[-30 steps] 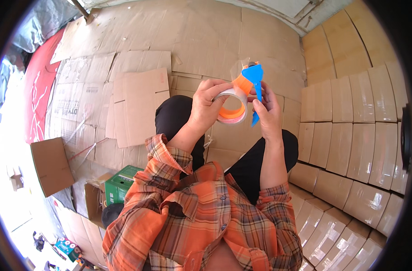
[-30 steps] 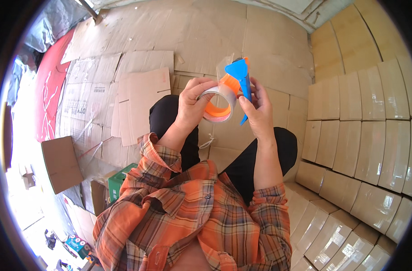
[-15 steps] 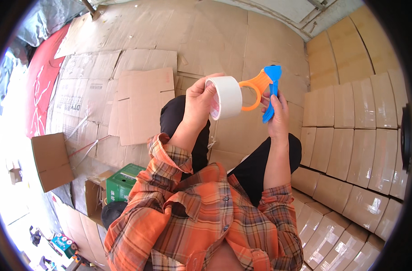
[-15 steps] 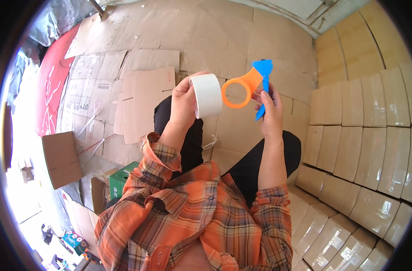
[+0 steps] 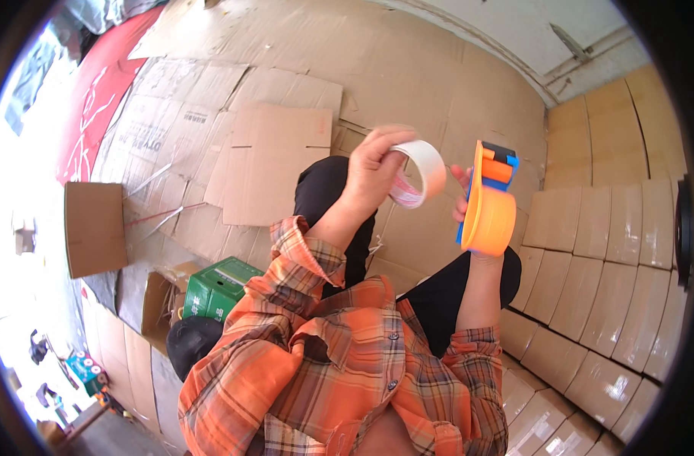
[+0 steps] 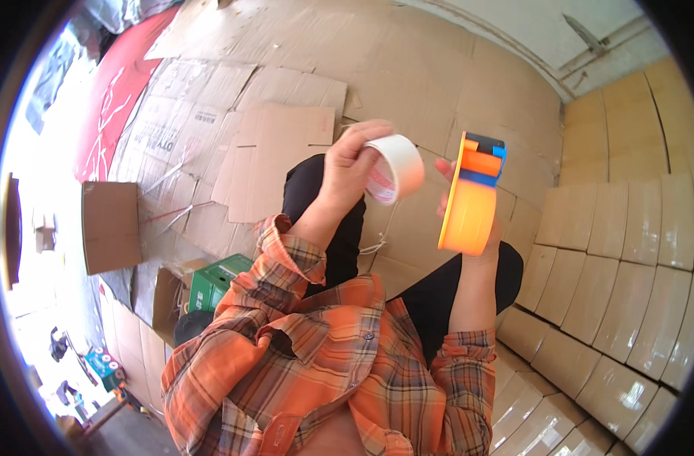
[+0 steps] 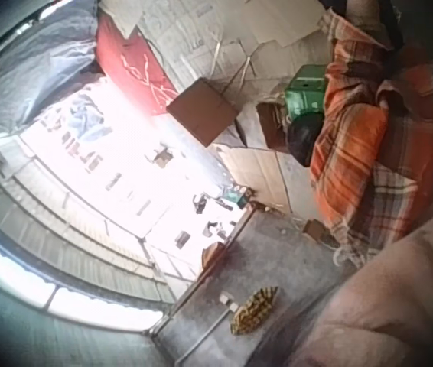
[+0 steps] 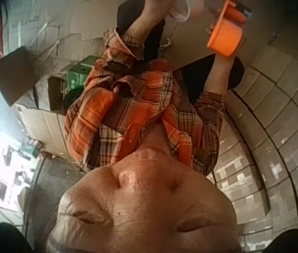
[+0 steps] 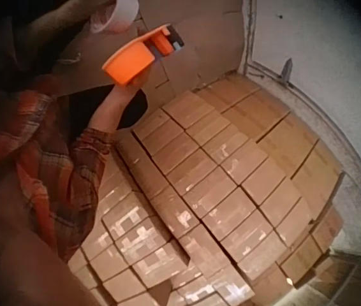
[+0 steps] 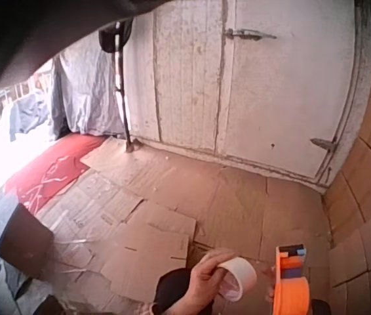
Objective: The recorder assembles and tapes cardboard boxes and then stacks them.
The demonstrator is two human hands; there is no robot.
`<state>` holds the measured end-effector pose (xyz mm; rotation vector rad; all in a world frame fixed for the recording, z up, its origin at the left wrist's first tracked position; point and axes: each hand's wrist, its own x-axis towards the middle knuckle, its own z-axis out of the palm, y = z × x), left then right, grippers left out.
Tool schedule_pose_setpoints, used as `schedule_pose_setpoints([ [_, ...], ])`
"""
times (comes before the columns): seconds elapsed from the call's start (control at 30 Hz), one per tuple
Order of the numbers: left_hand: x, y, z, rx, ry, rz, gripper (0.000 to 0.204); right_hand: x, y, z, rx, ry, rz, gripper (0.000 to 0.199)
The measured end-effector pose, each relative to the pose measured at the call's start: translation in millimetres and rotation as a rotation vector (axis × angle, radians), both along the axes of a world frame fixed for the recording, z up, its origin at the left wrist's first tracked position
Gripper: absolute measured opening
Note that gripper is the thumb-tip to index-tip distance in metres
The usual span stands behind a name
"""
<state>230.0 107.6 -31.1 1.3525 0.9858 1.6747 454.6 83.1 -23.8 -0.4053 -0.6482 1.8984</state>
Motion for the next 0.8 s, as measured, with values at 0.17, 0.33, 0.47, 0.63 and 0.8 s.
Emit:
schedule_pose_setpoints([
  [0.17,-2.1,-4.5,4.6,0.114,0.237,0.006,0.034,-10.3,-12.0,-0.7,-0.089,-0.151,0.166,0.067],
  [0.33,-1.1,-5.6,-0.3,0.144,0.294,0.014,0.035,-15.8,-15.7,10.3,-0.079,-0.251,0.182,0.072],
  [0.47,0.7,-4.8,-0.9,0.098,0.339,0.052,0.043,-5.4,-20.5,6.8,-0.066,-0.289,0.11,0.07],
  [0.63,3.0,-3.6,1.9,-0.188,0.277,-0.063,0.068,6.6,-19.7,9.6,0.038,-0.147,0.08,0.07],
  [0.8,6.7,-4.5,3.5,-0.182,0.232,0.023,0.082,5.2,-19.5,14.1,-0.008,-0.067,0.018,0.061],
])
